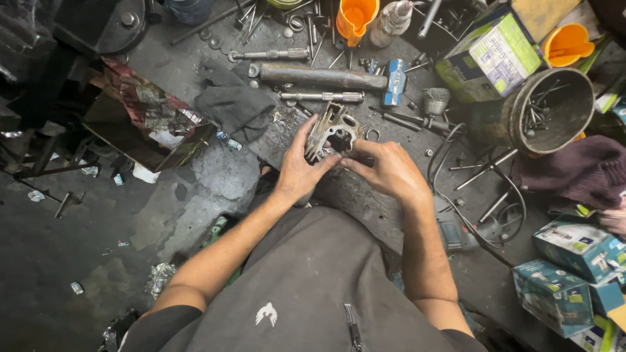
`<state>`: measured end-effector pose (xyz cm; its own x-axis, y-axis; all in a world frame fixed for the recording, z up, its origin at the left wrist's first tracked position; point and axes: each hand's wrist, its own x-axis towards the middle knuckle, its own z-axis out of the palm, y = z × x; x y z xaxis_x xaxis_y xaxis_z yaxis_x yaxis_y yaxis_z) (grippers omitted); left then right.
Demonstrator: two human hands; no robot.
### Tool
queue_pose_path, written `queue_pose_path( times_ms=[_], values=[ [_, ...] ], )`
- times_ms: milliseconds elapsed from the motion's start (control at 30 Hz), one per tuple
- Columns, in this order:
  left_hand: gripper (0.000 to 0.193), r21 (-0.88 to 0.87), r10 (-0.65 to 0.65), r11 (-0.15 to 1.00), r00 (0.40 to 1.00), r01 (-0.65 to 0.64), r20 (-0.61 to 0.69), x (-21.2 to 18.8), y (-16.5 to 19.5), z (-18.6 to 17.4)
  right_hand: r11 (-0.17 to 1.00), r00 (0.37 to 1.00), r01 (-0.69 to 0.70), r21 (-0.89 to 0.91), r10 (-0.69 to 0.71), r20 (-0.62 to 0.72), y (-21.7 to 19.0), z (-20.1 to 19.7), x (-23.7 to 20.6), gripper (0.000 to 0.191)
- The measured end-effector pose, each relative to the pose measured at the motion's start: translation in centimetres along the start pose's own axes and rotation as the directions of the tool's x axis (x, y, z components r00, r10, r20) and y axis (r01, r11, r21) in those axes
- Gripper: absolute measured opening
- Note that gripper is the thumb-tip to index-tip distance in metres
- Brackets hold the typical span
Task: The person cleans a metal engine part by hand using a small tool to scrape and remove residue from various surfaces. They then use a power drill with a wire brush attachment to clean the interior and exterior of the part.
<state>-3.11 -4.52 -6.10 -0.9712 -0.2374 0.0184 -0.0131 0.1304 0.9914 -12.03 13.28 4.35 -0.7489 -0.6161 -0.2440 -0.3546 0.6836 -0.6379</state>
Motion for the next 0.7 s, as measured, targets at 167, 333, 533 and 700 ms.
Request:
queue_pose_path(
  times_ms=[167,333,533,700],
  values=[
    [0.09,0.003,-0.007,1.0,0.999,0.007,0.039,-0.4,-0.3,-0.2,0.999,0.994,0.039,-0.038,-0.035,0.106,0.1,-0.6,0.9,0.028],
    [0.088,0.072,-0.037,0.997,0.999,0.038,-0.008,-0.4,-0.1,0.2,0.996,0.991,0.08,-0.048,-0.074,0.114,0.0,-1.1,1.6,0.027],
    [0.082,0.138,-0.059,0.988,0.996,0.067,-0.061,-0.2,0.2,0.4,0.997,1.0,0.019,-0.069,-0.017,0.022,-0.5,-0.5,1.3,0.027],
    [0.074,0.113,0.054,0.993,0.993,-0.042,-0.105,0.5,0.1,0.4,0.998,0.994,-0.013,-0.055,0.007,-0.112,-0.5,0.9,0.6,0.031]
  ],
)
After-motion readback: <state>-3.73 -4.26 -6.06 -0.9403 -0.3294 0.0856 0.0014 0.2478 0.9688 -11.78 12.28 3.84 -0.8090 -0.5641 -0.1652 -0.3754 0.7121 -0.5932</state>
